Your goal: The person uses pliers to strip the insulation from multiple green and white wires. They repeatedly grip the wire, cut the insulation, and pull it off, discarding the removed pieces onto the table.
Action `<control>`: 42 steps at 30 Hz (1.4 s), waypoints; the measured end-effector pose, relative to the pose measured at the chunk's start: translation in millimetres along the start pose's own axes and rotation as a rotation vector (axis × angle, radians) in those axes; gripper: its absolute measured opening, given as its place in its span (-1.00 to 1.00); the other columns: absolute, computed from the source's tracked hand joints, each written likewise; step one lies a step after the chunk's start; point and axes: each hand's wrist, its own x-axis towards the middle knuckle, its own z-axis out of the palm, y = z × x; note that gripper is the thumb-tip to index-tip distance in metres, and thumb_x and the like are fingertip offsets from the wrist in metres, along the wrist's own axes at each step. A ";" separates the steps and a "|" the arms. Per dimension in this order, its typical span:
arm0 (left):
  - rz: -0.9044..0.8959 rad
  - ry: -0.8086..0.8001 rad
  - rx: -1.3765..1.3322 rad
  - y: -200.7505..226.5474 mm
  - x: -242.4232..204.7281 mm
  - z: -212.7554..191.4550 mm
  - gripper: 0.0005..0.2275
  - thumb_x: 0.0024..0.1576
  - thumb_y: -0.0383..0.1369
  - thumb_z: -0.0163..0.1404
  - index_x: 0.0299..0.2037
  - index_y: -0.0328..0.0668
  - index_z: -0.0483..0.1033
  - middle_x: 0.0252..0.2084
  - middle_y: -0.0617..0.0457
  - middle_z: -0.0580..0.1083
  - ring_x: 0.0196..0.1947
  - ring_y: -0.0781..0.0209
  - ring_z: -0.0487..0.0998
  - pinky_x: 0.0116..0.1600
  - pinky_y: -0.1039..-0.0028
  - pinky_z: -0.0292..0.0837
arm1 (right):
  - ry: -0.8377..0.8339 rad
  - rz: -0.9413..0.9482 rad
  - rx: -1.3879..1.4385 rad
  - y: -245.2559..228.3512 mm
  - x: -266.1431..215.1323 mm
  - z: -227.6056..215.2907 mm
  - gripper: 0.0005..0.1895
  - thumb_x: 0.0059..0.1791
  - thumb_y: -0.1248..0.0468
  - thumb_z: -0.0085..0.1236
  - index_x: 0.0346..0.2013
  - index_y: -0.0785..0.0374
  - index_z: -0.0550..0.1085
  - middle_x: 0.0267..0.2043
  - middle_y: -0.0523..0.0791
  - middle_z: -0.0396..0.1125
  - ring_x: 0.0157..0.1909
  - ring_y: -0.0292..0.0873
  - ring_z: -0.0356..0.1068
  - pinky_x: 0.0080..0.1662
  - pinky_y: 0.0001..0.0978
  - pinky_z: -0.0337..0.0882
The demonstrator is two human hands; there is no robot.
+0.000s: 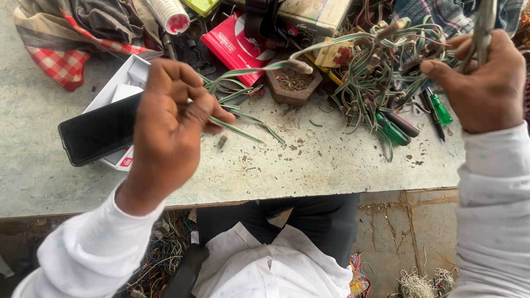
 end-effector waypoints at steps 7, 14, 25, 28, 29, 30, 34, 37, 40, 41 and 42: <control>-0.220 -0.041 -0.289 -8.6 -62.7 19.1 -0.83 0.28 -0.57 -0.18 0.05 -0.32 0.24 -0.03 -0.16 0.47 0.10 0.06 0.63 0.13 0.37 0.59 | 0.007 0.021 0.086 -49.5 -78.0 1.1 -0.70 0.13 0.36 0.31 -0.09 0.37 0.30 -0.12 0.05 0.33 -0.22 -0.27 0.39 -0.13 -0.46 0.47; -0.299 0.222 -0.525 -33.7 -101.1 59.3 -0.90 0.28 -0.50 -0.01 -0.05 -0.34 0.38 -0.03 -0.20 0.62 -0.02 0.07 0.69 0.05 0.36 0.63 | -0.280 0.116 1.028 -131.0 -156.1 76.0 -0.74 -0.07 0.48 0.31 -0.21 0.33 0.37 0.03 0.17 0.43 -0.20 -0.26 0.45 -0.23 -0.43 0.51; -0.115 0.226 -0.476 -38.0 -106.7 53.0 -0.84 0.22 -0.48 0.14 -0.09 -0.38 0.46 -0.02 -0.01 0.49 -0.02 0.29 0.52 0.14 0.49 0.45 | 0.053 -0.096 0.452 -205.5 -141.1 132.5 -0.62 -0.16 0.50 0.38 -0.30 0.32 0.29 0.10 0.16 0.35 -0.30 -0.37 0.45 -0.28 -0.56 0.45; -0.034 0.280 -0.235 -33.4 -104.9 48.0 -0.85 0.21 -0.46 0.18 -0.12 -0.34 0.48 -0.03 -0.06 0.58 -0.10 0.29 0.55 0.06 0.48 0.48 | 0.052 -0.069 0.504 -215.8 -140.2 134.0 -0.63 -0.16 0.49 0.38 -0.31 0.30 0.29 0.09 0.15 0.36 -0.30 -0.36 0.45 -0.23 -0.52 0.45; -0.021 0.299 -0.155 -32.3 -104.7 46.9 -0.85 0.21 -0.46 0.19 -0.13 -0.33 0.49 -0.05 -0.08 0.62 -0.16 0.29 0.56 0.02 0.48 0.50 | 0.041 -0.024 0.602 -219.9 -142.2 136.3 -0.64 -0.15 0.49 0.37 -0.29 0.29 0.29 0.10 0.17 0.35 -0.29 -0.36 0.45 -0.24 -0.51 0.46; -0.014 0.293 -0.154 -31.9 -104.1 45.8 -0.86 0.21 -0.46 0.18 -0.13 -0.31 0.49 -0.07 -0.09 0.63 -0.16 0.28 0.58 0.01 0.47 0.51 | 0.029 0.021 0.701 -222.1 -141.8 139.2 -0.65 -0.13 0.49 0.36 -0.28 0.29 0.30 0.12 0.19 0.34 -0.29 -0.35 0.45 -0.24 -0.50 0.46; 0.017 0.245 -0.145 -36.7 -102.2 46.4 -0.87 0.22 -0.46 0.17 -0.14 -0.26 0.47 -0.12 -0.08 0.65 -0.14 0.23 0.68 -0.01 0.44 0.60 | -0.077 -0.068 0.550 -220.8 -135.3 146.2 -0.62 -0.22 0.43 0.42 -0.40 0.27 0.30 0.05 0.11 0.44 -0.36 -0.35 0.46 -0.29 -0.48 0.47; 0.053 0.206 -0.162 -41.7 -105.7 48.7 -0.87 0.21 -0.47 0.18 -0.16 -0.25 0.45 -0.15 -0.08 0.65 -0.11 0.16 0.73 -0.02 0.41 0.65 | -0.166 -0.079 0.450 -215.3 -129.1 147.5 -0.65 -0.24 0.42 0.43 -0.48 0.28 0.32 -0.05 0.00 0.53 -0.40 -0.34 0.45 -0.33 -0.47 0.46; 0.055 0.188 -0.212 -46.3 -106.5 49.4 -0.86 0.20 -0.50 0.18 -0.19 -0.25 0.44 -0.17 -0.10 0.65 -0.13 0.13 0.74 -0.05 0.40 0.67 | -0.213 -0.069 0.455 -211.1 -123.5 147.7 -0.69 -0.19 0.43 0.38 -0.50 0.27 0.32 -0.16 -0.11 0.57 -0.37 -0.34 0.54 -0.33 -0.48 0.51; 0.049 0.183 -0.232 -47.2 -105.9 49.8 -0.86 0.19 -0.51 0.18 -0.20 -0.25 0.44 -0.18 -0.10 0.66 -0.15 0.13 0.75 -0.06 0.39 0.68 | -0.210 -0.088 0.455 -209.7 -121.8 147.3 -0.69 -0.17 0.43 0.37 -0.49 0.26 0.32 -0.19 -0.12 0.57 -0.36 -0.33 0.56 -0.32 -0.48 0.52; 0.034 0.176 -0.230 -47.5 -105.1 50.6 -0.86 0.18 -0.52 0.18 -0.22 -0.25 0.43 -0.18 -0.10 0.66 -0.16 0.13 0.75 -0.08 0.40 0.68 | -0.208 -0.107 0.454 -208.1 -120.1 146.6 -0.69 -0.16 0.43 0.37 -0.49 0.26 0.31 -0.22 -0.14 0.57 -0.35 -0.33 0.57 -0.32 -0.49 0.52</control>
